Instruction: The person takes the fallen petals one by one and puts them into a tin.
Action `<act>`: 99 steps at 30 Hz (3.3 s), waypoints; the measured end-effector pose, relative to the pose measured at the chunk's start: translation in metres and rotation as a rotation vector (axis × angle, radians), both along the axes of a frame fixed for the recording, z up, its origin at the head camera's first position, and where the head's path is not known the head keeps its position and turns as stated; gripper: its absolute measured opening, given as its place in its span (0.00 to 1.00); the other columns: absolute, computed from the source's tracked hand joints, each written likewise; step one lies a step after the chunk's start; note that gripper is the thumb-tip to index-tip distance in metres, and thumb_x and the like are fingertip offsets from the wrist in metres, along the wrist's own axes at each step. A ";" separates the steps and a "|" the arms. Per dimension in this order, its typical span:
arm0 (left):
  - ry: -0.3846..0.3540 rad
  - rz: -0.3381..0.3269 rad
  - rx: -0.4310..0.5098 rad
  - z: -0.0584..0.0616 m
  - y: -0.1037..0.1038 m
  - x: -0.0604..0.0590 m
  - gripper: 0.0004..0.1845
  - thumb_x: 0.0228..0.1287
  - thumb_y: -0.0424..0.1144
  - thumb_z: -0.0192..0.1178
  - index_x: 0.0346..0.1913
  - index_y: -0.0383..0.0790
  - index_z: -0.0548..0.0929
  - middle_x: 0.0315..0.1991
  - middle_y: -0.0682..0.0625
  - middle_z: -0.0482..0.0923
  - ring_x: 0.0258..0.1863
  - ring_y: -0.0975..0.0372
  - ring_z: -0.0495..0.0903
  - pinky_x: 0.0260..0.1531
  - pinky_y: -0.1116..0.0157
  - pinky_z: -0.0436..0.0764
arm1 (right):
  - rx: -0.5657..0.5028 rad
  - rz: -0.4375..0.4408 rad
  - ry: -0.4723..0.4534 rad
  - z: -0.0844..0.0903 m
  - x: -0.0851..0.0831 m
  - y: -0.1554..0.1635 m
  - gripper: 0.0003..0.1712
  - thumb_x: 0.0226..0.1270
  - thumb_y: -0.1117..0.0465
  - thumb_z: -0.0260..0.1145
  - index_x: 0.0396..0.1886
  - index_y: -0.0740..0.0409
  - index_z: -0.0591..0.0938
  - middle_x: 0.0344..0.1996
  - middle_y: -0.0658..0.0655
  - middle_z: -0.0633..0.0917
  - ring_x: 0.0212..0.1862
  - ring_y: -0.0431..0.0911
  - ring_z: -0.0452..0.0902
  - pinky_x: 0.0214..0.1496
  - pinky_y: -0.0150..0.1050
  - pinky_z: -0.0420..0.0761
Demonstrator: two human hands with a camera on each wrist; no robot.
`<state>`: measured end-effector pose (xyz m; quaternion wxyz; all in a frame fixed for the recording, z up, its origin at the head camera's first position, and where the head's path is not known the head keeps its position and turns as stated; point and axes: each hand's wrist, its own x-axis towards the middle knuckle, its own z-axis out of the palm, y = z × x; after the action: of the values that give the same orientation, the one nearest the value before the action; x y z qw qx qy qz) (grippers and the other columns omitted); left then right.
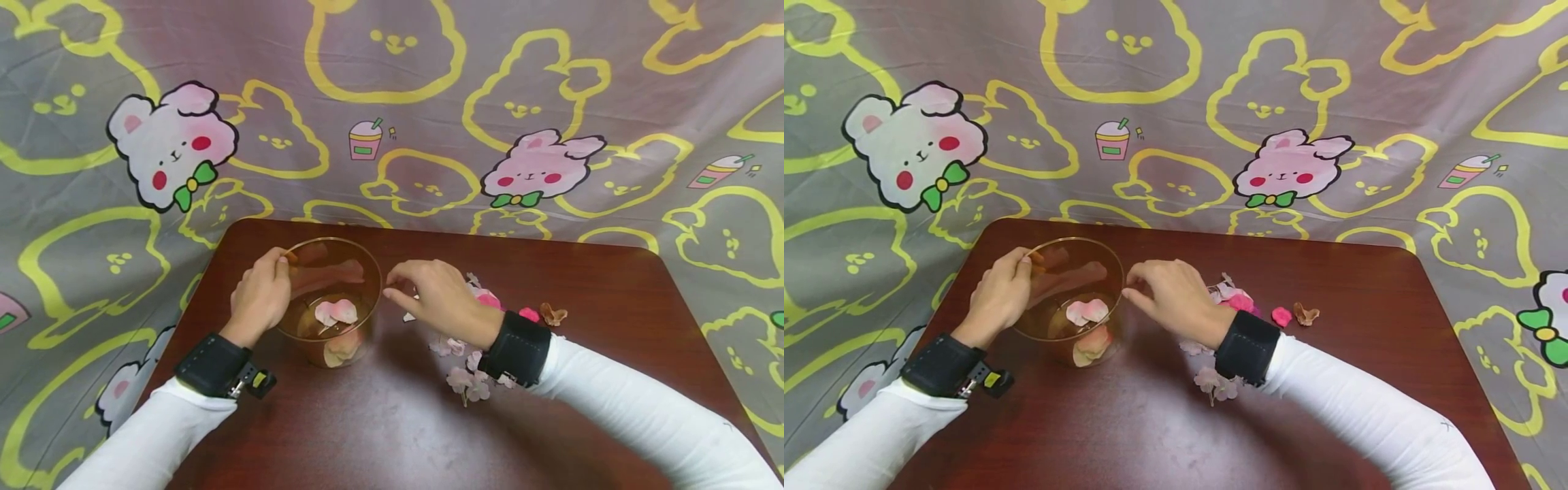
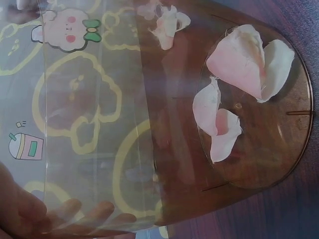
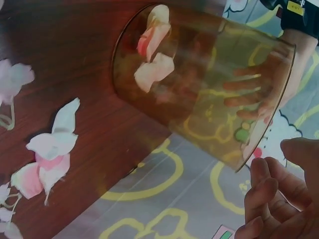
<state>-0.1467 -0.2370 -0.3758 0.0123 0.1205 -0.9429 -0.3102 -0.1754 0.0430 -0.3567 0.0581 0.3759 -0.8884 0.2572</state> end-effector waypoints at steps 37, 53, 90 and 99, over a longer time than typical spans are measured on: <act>0.011 0.002 0.002 -0.001 0.000 0.000 0.24 0.82 0.47 0.31 0.63 0.45 0.75 0.59 0.38 0.81 0.58 0.35 0.78 0.48 0.37 0.73 | 0.295 -0.190 -0.206 -0.079 -0.041 0.088 0.13 0.68 0.56 0.70 0.45 0.60 0.88 0.32 0.54 0.89 0.28 0.42 0.80 0.28 0.36 0.76; 0.017 0.002 -0.002 -0.001 0.000 0.000 0.24 0.82 0.47 0.30 0.62 0.44 0.76 0.56 0.39 0.82 0.57 0.35 0.79 0.47 0.37 0.73 | 0.384 -0.211 -0.362 -0.099 -0.041 0.107 0.11 0.63 0.56 0.74 0.40 0.57 0.87 0.29 0.52 0.86 0.30 0.45 0.77 0.34 0.40 0.79; 0.014 -0.002 0.000 -0.002 0.000 0.000 0.24 0.82 0.48 0.30 0.62 0.44 0.75 0.58 0.39 0.81 0.57 0.35 0.79 0.47 0.37 0.73 | 0.402 -0.175 -0.396 -0.098 -0.038 0.105 0.04 0.65 0.61 0.72 0.38 0.55 0.87 0.30 0.51 0.86 0.32 0.43 0.77 0.37 0.41 0.80; 0.021 -0.002 -0.003 -0.002 0.000 0.000 0.24 0.82 0.48 0.30 0.61 0.44 0.76 0.57 0.39 0.82 0.56 0.35 0.79 0.45 0.38 0.73 | 0.381 -0.179 -0.393 -0.084 -0.039 0.102 0.04 0.66 0.60 0.72 0.33 0.55 0.85 0.24 0.50 0.82 0.27 0.43 0.74 0.29 0.35 0.72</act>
<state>-0.1465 -0.2371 -0.3777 0.0219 0.1165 -0.9433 -0.3100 -0.2144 0.1450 -0.4406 -0.1643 0.2432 -0.9445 0.1473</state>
